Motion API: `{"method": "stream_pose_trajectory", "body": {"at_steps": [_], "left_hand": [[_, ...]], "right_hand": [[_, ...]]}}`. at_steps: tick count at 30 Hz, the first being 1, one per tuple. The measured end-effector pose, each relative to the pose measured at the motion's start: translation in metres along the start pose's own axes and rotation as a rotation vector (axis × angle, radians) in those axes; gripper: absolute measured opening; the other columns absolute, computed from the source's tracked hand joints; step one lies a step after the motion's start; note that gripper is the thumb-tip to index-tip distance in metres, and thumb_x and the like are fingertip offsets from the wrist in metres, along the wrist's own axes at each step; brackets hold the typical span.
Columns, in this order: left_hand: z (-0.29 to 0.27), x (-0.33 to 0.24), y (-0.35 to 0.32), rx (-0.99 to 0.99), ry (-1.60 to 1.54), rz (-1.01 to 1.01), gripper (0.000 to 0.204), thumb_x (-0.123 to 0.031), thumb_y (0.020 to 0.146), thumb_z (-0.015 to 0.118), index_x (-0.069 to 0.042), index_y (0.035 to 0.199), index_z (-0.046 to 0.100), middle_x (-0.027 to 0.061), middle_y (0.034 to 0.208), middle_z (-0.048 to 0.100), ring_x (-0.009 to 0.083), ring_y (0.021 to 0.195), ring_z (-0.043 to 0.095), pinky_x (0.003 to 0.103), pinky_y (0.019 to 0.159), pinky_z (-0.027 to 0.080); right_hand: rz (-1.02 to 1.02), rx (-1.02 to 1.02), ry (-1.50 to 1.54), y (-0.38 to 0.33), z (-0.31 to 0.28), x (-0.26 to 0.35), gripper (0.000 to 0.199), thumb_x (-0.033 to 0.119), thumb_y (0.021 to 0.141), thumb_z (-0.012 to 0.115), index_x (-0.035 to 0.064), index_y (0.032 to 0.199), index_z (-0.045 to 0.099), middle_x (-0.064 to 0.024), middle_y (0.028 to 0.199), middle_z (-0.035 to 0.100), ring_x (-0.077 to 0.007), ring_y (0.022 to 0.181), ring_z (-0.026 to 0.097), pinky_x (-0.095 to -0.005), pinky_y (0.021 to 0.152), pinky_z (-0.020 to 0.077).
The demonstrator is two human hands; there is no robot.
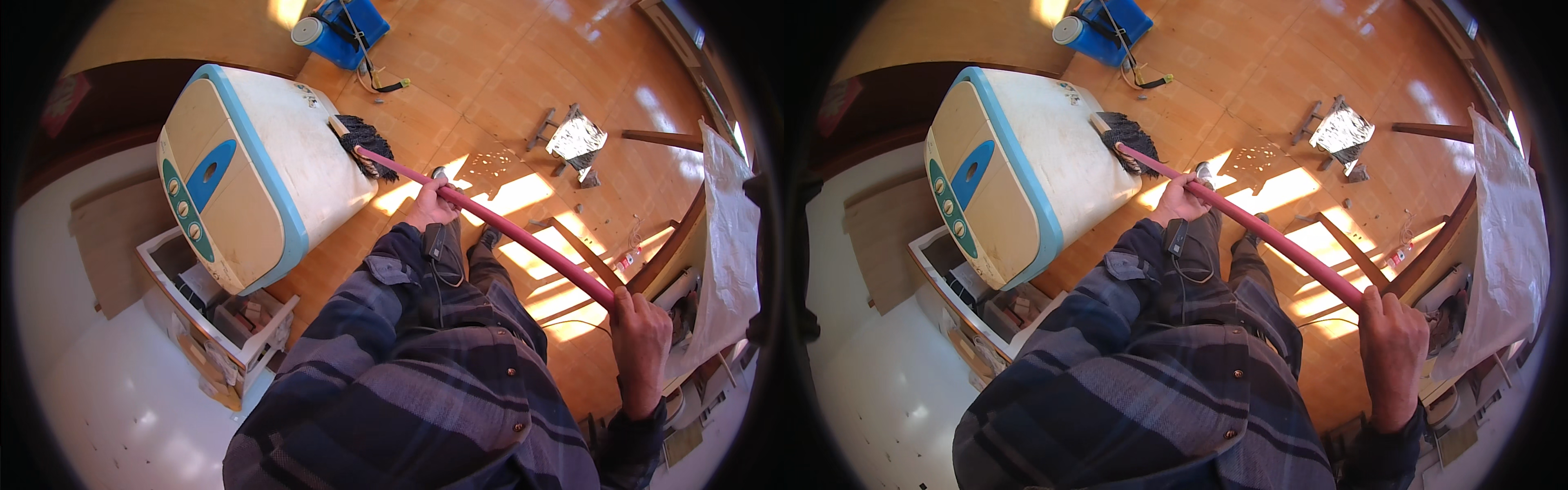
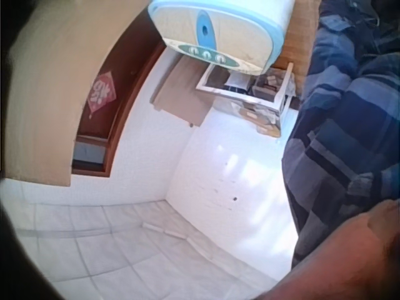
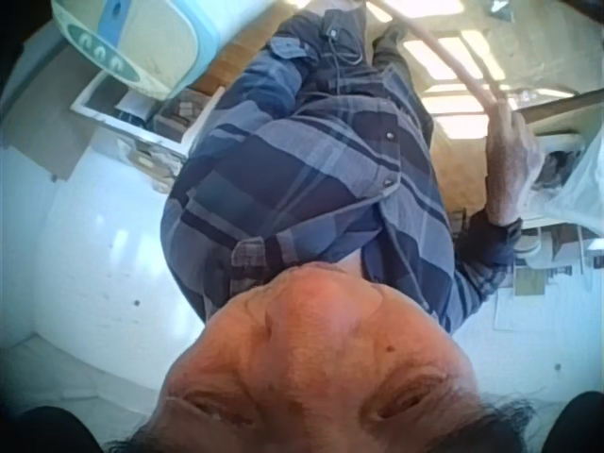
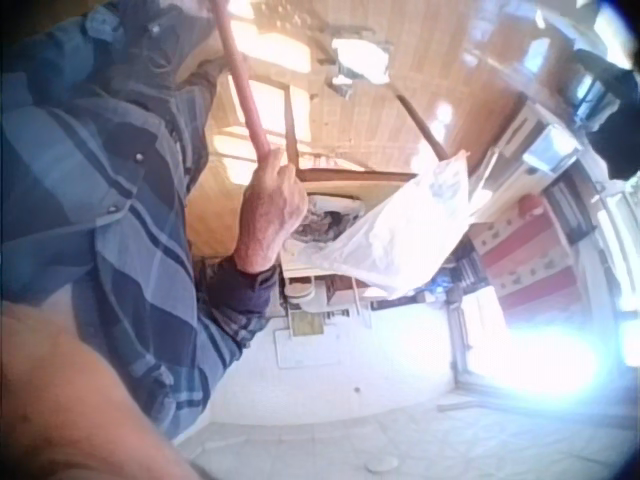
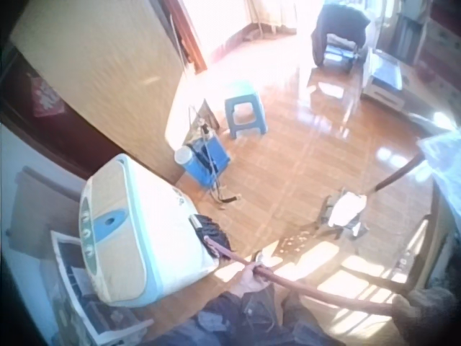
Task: The person mops the floor around a washing machine using a pink-handled mop, then wipes the top surface of the washing machine with a cloth. The person briefly steps outside and returns to continue wiping the washing machine.
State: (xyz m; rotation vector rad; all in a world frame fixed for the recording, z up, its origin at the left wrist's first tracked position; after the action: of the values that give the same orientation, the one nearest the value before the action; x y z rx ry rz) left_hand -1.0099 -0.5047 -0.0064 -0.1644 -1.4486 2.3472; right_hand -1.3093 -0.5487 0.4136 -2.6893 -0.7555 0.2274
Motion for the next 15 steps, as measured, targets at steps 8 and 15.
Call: {"method": "stream_pose_trajectory", "body": {"at_steps": [8, 15], "left_hand": [[-0.008, -0.043, 0.020, -0.013, 0.048, -0.061, 0.013, -0.020, 0.095, 0.065, -0.011, 0.090, 0.057, 0.0040, 0.088, 0.060, 0.0259, 0.093, 0.058, 0.048, 0.093, 0.040], [-0.035, -0.032, 0.024, -0.144, -0.192, -0.067, 0.020, -0.016, 0.094, 0.066, -0.010, 0.080, 0.053, 0.0033, 0.074, 0.054, 0.0251, 0.082, 0.057, 0.051, 0.086, 0.047]], "right_hand": [[-0.004, 0.101, 0.002, 0.074, 0.011, 0.060, 0.015, 0.010, 0.088, 0.069, 0.0062, 0.086, 0.055, -0.0117, 0.072, 0.057, -0.0313, 0.066, 0.060, -0.0419, 0.060, 0.0452], [-0.004, 0.124, -0.010, 0.016, -0.022, 0.025, 0.020, 0.007, 0.083, 0.072, 0.0075, 0.083, 0.052, -0.0102, 0.071, 0.054, -0.0302, 0.063, 0.056, -0.0417, 0.062, 0.0445]]}}
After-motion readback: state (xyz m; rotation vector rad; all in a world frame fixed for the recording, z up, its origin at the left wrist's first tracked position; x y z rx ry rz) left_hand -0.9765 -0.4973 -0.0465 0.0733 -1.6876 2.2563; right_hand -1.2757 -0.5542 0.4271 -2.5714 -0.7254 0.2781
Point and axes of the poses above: each hand's wrist, its own y-axis towards the middle knuckle, its own z-axis out of the palm, x = y × z, the point moved 5 cm from there along y, towards the middle knuckle
